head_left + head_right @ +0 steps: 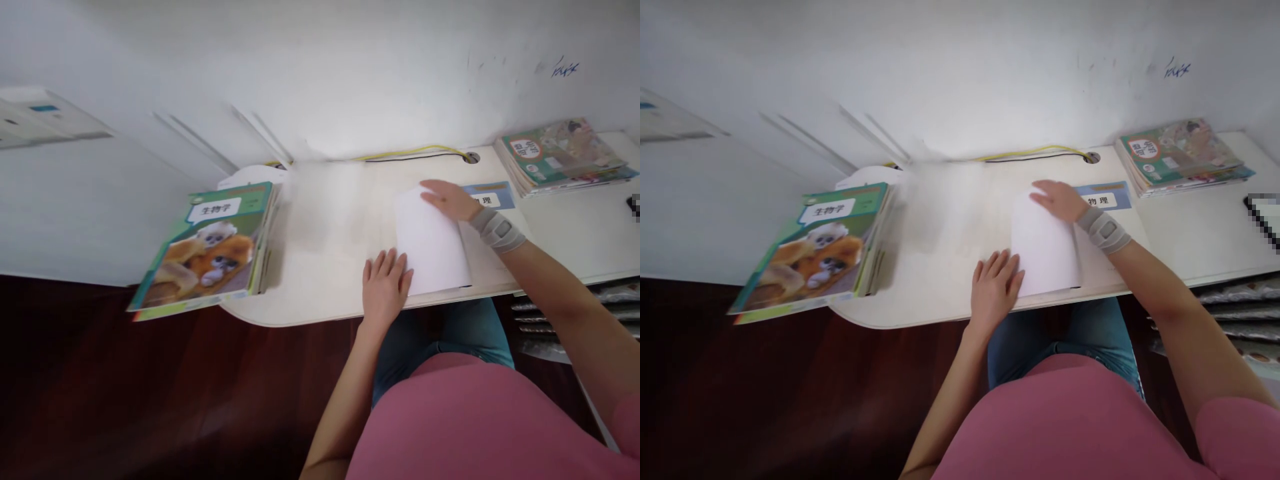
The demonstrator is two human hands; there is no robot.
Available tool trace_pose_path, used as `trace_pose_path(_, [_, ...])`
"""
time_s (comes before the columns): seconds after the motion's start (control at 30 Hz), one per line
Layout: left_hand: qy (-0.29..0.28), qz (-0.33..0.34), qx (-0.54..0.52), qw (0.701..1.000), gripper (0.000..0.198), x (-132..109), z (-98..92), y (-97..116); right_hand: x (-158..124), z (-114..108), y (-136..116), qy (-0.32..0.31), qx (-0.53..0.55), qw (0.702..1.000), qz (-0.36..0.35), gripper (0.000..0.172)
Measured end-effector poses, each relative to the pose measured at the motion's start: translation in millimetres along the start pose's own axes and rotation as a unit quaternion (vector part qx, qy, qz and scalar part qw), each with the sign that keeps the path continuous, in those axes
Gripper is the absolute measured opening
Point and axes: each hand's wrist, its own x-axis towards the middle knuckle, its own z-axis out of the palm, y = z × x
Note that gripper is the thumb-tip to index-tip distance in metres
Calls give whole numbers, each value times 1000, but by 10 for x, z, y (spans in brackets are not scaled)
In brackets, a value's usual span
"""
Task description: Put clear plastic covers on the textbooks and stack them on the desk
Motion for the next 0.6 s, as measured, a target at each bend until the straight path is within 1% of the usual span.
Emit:
trace_pose_path(0.03, [4,-1,-3,1000,41,11,-2,20,-30,-16,143,53,23,998,33,68])
trace_pose_path(0.07, [5,0,-6,1000,42,34,-6,55,-70,-15,270,89,42,993,60,70])
trace_pose_path(0.1, [-1,6,-8,1000,43,71,-12,104,-115,3,372,110,55,989,78,72])
trace_pose_path(0.13, [-13,18,-8,1000,45,123,-19,164,-164,33,443,119,61,987,86,72])
trace_pose_path(0.2, [-53,53,-6,997,53,265,-33,298,-253,109,493,111,58,989,74,73])
trace_pose_path(0.27, [-104,89,0,991,66,438,-38,404,-311,166,458,88,48,994,44,75])
trace_pose_path(0.33, [-150,104,6,983,79,596,-25,448,-333,186,403,62,37,997,23,76])
trace_pose_path(0.4, [-187,103,13,977,85,702,-1,431,-329,180,369,37,22,999,15,75])
trace_pose_path(0.47, [-212,99,21,972,87,742,22,386,-316,169,363,19,2,1000,9,74])
trace_pose_path(0.6, [-219,88,30,971,85,702,17,313,-316,158,360,-3,-26,1000,-11,74])
